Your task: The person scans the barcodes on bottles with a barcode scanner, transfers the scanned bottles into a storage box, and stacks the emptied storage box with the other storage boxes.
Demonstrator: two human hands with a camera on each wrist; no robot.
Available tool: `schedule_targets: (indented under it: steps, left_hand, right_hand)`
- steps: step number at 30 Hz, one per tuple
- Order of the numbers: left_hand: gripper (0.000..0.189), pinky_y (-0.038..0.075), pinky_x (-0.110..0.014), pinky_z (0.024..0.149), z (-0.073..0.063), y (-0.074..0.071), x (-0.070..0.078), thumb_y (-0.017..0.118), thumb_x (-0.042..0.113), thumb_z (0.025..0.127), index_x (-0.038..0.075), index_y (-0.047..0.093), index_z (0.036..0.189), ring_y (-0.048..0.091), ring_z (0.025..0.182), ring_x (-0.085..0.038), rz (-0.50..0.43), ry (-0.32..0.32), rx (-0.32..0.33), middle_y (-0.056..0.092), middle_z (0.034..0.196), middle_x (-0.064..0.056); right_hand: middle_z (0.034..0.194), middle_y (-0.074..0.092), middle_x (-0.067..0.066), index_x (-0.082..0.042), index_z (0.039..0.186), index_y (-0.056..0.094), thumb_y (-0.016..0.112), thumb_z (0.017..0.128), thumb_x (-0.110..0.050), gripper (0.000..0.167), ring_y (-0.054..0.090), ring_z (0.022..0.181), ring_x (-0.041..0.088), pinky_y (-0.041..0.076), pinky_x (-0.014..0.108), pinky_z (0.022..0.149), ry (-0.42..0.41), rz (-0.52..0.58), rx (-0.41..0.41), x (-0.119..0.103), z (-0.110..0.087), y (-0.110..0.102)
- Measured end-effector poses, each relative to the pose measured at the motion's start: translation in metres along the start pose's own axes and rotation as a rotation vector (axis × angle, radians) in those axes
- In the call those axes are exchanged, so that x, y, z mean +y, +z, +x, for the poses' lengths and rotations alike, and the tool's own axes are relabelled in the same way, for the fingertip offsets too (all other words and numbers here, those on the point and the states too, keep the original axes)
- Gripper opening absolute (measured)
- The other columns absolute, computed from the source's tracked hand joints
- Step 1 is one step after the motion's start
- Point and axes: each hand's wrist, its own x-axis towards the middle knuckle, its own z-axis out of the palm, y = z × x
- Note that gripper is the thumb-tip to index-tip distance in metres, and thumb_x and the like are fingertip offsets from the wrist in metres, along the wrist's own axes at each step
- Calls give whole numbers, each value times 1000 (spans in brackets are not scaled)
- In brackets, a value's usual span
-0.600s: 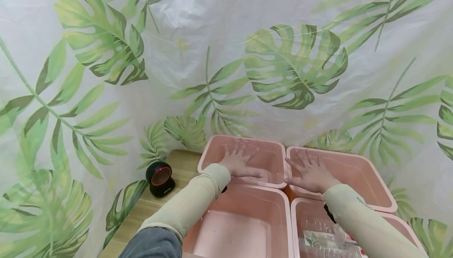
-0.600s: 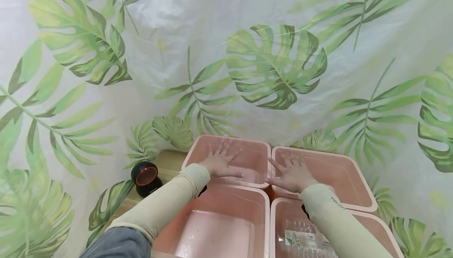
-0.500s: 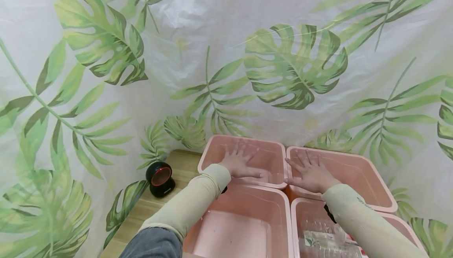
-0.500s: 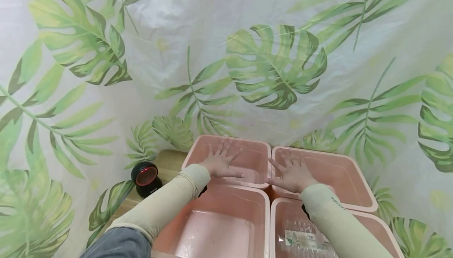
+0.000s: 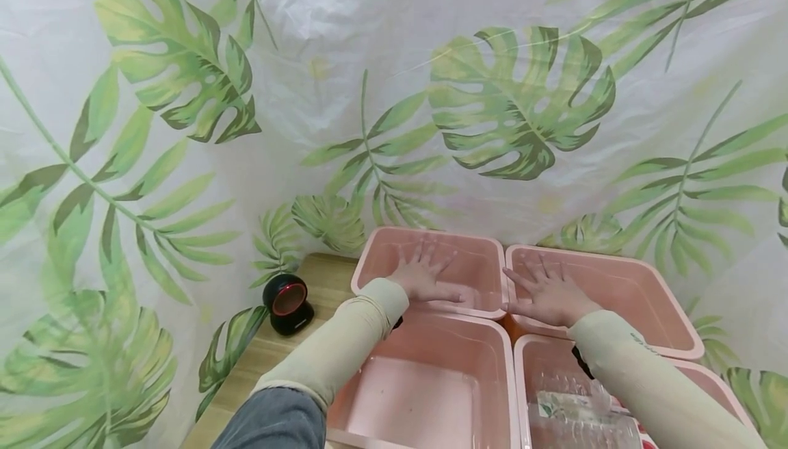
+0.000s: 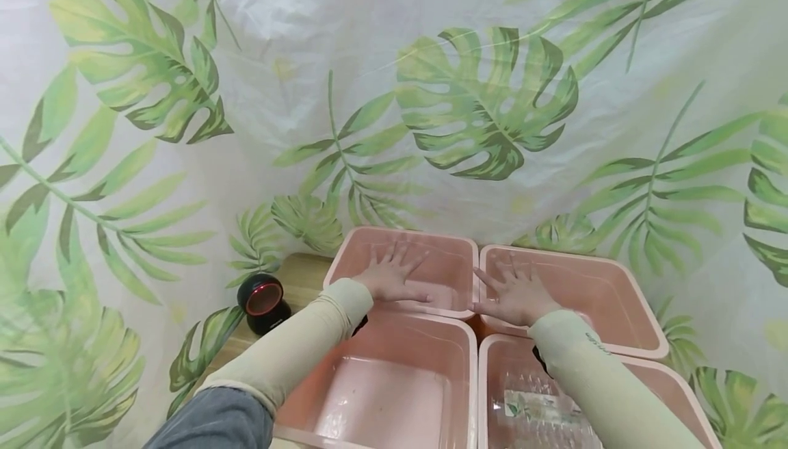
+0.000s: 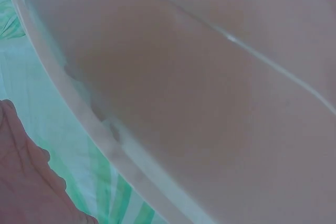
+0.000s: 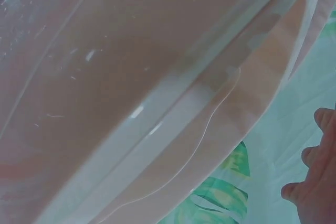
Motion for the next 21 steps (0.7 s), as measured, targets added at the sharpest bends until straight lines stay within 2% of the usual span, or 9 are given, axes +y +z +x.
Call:
schedule_targets:
  steps: [10,18,21]
  left_hand:
    - [101,-2,-75,114,-7,-9,1,45,85,88,36,5,166,-23,151,-37,32,22,3,-20,169,-10]
    - [101,-3,-75,114,-6,-9,1,46,85,88,33,9,167,-22,152,-37,20,23,9,-20,169,-10]
    - [101,-2,-75,114,-4,-9,1,44,86,87,36,5,166,-24,151,-35,31,14,-5,-23,168,-9]
  right_hand:
    - [168,12,26,-14,160,39,56,97,-66,83,9,147,62,2,77,113,-2,-5,35,3,2,3]
    - [168,12,26,-14,160,38,54,98,-66,83,7,148,60,2,76,113,3,-17,19,3,1,0]
    - [168,13,26,-14,160,38,56,98,-64,82,7,149,59,2,77,113,-3,-12,23,4,1,0]
